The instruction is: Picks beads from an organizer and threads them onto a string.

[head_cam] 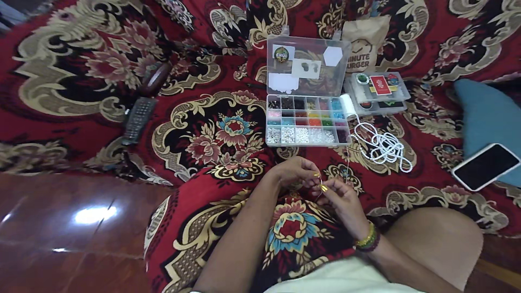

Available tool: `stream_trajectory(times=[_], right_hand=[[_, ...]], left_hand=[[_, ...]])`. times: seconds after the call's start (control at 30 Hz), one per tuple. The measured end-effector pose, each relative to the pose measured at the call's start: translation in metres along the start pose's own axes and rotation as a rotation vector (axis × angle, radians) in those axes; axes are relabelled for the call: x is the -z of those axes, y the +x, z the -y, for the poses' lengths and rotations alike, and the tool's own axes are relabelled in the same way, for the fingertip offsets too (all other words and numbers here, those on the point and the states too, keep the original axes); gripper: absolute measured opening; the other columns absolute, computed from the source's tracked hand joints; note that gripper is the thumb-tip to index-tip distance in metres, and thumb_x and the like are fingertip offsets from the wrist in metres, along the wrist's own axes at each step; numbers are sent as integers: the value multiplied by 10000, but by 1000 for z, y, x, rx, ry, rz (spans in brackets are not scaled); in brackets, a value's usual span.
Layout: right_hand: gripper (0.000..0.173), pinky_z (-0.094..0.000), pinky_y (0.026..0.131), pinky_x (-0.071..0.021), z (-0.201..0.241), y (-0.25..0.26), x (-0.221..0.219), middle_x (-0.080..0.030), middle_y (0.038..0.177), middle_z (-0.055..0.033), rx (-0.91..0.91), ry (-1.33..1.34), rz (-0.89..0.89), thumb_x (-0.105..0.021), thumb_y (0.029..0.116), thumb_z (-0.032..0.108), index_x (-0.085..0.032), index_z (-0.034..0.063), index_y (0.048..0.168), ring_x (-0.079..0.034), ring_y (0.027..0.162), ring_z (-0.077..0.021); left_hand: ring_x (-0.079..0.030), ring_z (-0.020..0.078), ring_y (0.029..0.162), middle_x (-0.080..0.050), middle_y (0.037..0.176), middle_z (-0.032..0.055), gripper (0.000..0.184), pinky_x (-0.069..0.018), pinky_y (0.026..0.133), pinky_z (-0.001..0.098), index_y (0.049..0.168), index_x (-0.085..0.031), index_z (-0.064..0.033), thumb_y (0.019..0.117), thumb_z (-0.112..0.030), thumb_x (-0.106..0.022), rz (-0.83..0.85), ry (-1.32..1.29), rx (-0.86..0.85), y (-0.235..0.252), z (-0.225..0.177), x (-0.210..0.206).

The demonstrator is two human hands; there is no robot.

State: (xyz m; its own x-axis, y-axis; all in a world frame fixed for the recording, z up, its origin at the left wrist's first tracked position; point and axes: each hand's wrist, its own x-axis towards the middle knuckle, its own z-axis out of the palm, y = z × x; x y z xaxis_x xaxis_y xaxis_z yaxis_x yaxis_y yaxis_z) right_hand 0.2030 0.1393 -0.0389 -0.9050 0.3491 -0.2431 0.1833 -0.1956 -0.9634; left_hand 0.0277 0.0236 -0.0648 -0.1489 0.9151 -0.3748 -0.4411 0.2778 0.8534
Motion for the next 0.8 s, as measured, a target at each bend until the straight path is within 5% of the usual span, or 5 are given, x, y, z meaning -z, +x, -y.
stream_trajectory(times=[0.4, 0.8], right_hand=[[134, -249, 688, -624, 0, 0, 1, -752, 935, -37, 43, -24, 39, -541, 984, 31, -670, 2, 994, -725, 747, -98], [119, -249, 676, -623, -1, 1, 0, -751, 917, -34, 43, -27, 27, -552, 977, 31, -668, 8, 977, -723, 732, -98]], left_hand=[[-676, 10, 724, -716, 796, -88, 154, -574, 729, 206, 944, -672, -123, 938, 5, -586, 19, -38, -49, 0, 3, 2], [-667, -5, 703, -716, 778, -101, 178, -566, 695, 194, 879, -685, -142, 953, -26, -573, 31, 10, -45, 1, 3, 2]])
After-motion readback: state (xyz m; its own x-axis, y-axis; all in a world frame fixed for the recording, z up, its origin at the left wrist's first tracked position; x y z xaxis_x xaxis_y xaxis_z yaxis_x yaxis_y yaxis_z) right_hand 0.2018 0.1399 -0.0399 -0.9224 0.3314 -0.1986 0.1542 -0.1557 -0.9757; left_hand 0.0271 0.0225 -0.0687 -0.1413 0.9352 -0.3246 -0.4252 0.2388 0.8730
